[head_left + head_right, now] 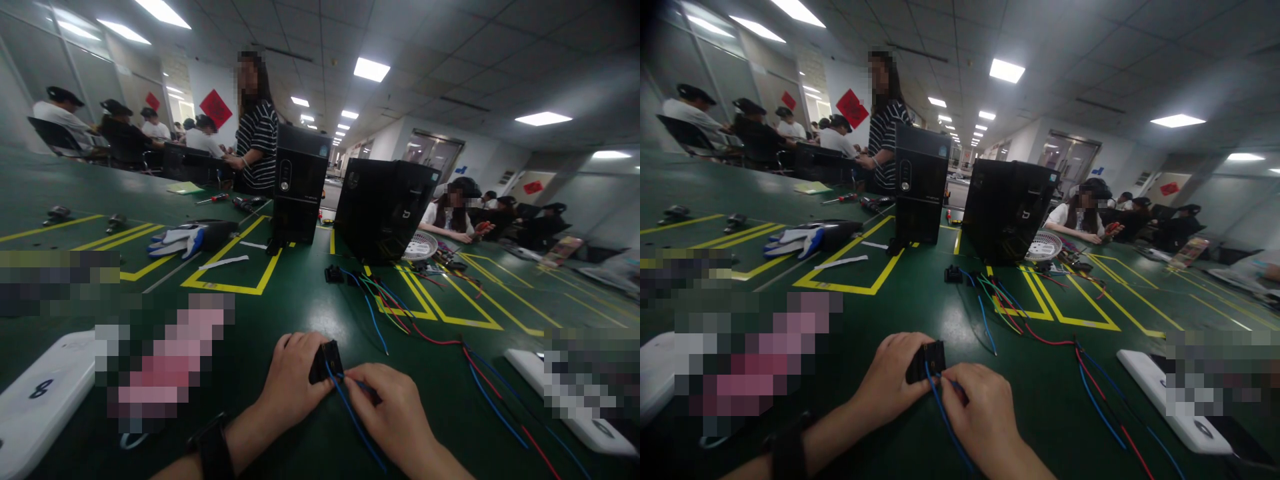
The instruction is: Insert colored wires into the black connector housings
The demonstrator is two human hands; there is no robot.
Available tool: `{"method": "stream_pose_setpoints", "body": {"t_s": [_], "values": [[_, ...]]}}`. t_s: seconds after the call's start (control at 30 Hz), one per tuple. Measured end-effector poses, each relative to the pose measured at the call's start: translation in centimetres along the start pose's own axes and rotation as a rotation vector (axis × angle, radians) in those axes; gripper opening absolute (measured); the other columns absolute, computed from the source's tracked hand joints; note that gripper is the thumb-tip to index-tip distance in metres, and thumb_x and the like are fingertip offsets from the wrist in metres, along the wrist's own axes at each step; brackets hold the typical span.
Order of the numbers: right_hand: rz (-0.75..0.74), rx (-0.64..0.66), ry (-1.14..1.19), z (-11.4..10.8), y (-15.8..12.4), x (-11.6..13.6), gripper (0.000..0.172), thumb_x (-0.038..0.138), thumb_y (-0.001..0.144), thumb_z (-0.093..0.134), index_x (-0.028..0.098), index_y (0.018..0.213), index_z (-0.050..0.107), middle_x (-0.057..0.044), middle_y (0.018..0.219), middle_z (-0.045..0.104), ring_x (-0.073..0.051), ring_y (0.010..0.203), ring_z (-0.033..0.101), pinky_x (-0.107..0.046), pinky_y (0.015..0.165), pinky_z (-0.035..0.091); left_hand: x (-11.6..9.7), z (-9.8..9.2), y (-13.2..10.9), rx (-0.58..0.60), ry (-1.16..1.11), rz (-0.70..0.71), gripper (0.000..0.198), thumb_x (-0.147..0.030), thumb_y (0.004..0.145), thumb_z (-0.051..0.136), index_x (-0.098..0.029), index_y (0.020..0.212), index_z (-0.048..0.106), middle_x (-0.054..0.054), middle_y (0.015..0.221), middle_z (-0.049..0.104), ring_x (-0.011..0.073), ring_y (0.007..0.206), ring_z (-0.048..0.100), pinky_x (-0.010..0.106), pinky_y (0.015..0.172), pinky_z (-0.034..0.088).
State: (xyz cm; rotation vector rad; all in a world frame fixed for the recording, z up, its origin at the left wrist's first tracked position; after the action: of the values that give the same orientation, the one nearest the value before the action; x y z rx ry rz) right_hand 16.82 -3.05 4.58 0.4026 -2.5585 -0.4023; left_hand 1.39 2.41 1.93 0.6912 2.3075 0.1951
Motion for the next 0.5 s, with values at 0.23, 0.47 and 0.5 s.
{"method": "stream_pose_setpoints", "body": {"t_s": [0.23, 0.47, 0.5], "values": [[0.074, 0.079, -0.029, -0.04, -0.11, -0.19, 0.018, 0.023, 0.084, 0.051, 0.023, 0.079, 0.068, 0.000, 0.068, 0.066, -0.014, 0.062, 0.059, -0.023, 0.059, 0.037, -0.01, -0.04, -0.12, 0.002, -0.008, 0.000, 0.035, -0.034, 0.069, 0.070, -0.024, 0.100, 0.055, 0.001, 0.099, 0.061, 0.0247, 0.095, 0.053, 0.042, 0.089, 0.033], [0.092, 0.192, 0.169, 0.48, -0.11, -0.21, 0.021, 0.026, 0.083, 0.054, 0.017, 0.071, 0.068, 0.003, 0.056, 0.054, -0.010, 0.052, 0.049, -0.020, 0.051, 0.031, 0.02, 0.03, -0.05, -0.014, -0.016, -0.012, 0.034, -0.027, 0.066, 0.070, -0.025, 0.097, 0.055, 0.001, 0.097, 0.062, 0.0255, 0.095, 0.053, 0.041, 0.088, 0.033], [0.109, 0.190, 0.206, 0.66, -0.11, -0.30, 0.022, 0.027, 0.083, 0.054, 0.016, 0.071, 0.069, 0.004, 0.054, 0.051, -0.009, 0.051, 0.047, -0.020, 0.051, 0.031, 0.04, 0.05, -0.05, -0.017, -0.019, -0.014, 0.034, -0.027, 0.066, 0.069, -0.025, 0.097, 0.055, 0.001, 0.097, 0.062, 0.0254, 0.095, 0.053, 0.041, 0.089, 0.033]]}}
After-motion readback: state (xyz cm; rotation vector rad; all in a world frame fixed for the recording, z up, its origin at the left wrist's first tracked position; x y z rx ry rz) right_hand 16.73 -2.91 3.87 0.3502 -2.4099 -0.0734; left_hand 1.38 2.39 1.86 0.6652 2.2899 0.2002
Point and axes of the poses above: each hand's wrist, its own y-axis towards the middle knuckle, its own z-axis out of the palm, x = y × z, the point moved 3 cm from there along y, towards the middle knuckle
